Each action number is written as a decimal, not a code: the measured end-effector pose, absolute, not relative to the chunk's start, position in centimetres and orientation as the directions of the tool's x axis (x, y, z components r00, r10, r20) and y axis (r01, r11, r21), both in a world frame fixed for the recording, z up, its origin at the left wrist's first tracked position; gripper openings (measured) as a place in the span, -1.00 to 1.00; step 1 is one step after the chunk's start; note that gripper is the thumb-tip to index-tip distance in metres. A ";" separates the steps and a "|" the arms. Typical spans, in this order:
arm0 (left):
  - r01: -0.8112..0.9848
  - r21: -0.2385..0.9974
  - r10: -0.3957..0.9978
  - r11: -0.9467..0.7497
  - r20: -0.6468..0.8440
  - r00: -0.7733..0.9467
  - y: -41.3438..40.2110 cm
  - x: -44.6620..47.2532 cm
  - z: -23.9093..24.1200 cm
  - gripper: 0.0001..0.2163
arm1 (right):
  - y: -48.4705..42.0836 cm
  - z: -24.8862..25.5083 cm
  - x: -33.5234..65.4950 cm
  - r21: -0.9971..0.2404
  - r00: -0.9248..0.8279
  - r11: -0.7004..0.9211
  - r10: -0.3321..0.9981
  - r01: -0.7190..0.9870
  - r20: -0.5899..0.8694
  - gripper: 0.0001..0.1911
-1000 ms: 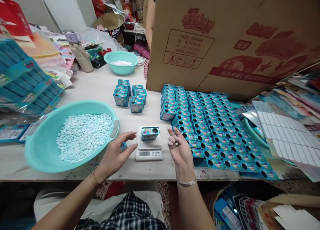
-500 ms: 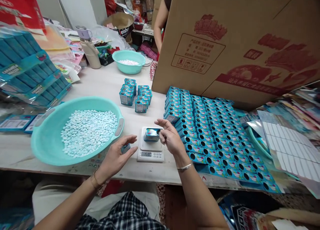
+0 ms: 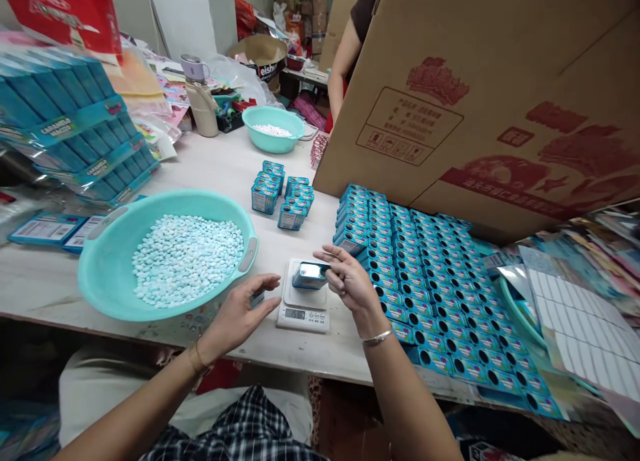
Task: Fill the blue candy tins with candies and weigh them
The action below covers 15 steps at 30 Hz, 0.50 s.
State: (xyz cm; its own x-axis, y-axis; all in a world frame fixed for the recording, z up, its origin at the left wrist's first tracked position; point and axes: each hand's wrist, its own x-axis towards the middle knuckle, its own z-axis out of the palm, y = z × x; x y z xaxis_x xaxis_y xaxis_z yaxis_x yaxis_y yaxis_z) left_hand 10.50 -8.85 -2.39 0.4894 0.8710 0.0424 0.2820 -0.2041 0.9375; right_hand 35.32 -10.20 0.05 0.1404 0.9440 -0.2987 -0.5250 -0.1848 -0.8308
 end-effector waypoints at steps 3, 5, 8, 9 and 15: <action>0.272 0.948 0.881 -0.166 0.019 0.472 -8.7 10.3 -2.1 -0.63 | -11.3 0.4 37.0 -0.735 0.326 0.007 0.899 -0.678 -0.292 -0.67; 0.271 0.951 0.890 -0.151 0.012 0.455 -8.6 10.2 -1.9 -0.62 | -12.7 0.3 38.1 -0.658 0.464 0.146 0.818 -0.739 -0.340 -0.72; 0.280 0.945 0.892 -0.166 0.023 0.451 -8.0 10.3 -1.2 -0.59 | -15.7 -0.8 38.7 -0.583 0.594 0.285 0.668 -0.761 -0.448 -0.81; 0.285 0.940 0.890 -0.185 0.037 0.455 -7.7 10.4 -0.8 -0.59 | -16.7 -1.3 38.6 -0.566 0.610 0.307 0.626 -0.765 -0.485 -0.83; 0.330 0.835 0.826 -0.440 0.233 0.513 -5.4 12.9 2.5 -0.57 | -20.4 -4.6 37.1 -0.516 0.567 0.275 0.589 -0.811 -0.576 -0.82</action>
State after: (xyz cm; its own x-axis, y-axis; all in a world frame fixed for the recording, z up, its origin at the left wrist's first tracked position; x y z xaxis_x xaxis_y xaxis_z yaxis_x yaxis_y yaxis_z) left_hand 12.86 -5.41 2.48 0.5128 0.8264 0.2326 0.3302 -0.4399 0.8351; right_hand 37.07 -20.37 -4.61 0.5667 0.5888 -0.5764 -0.8110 0.2752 -0.5163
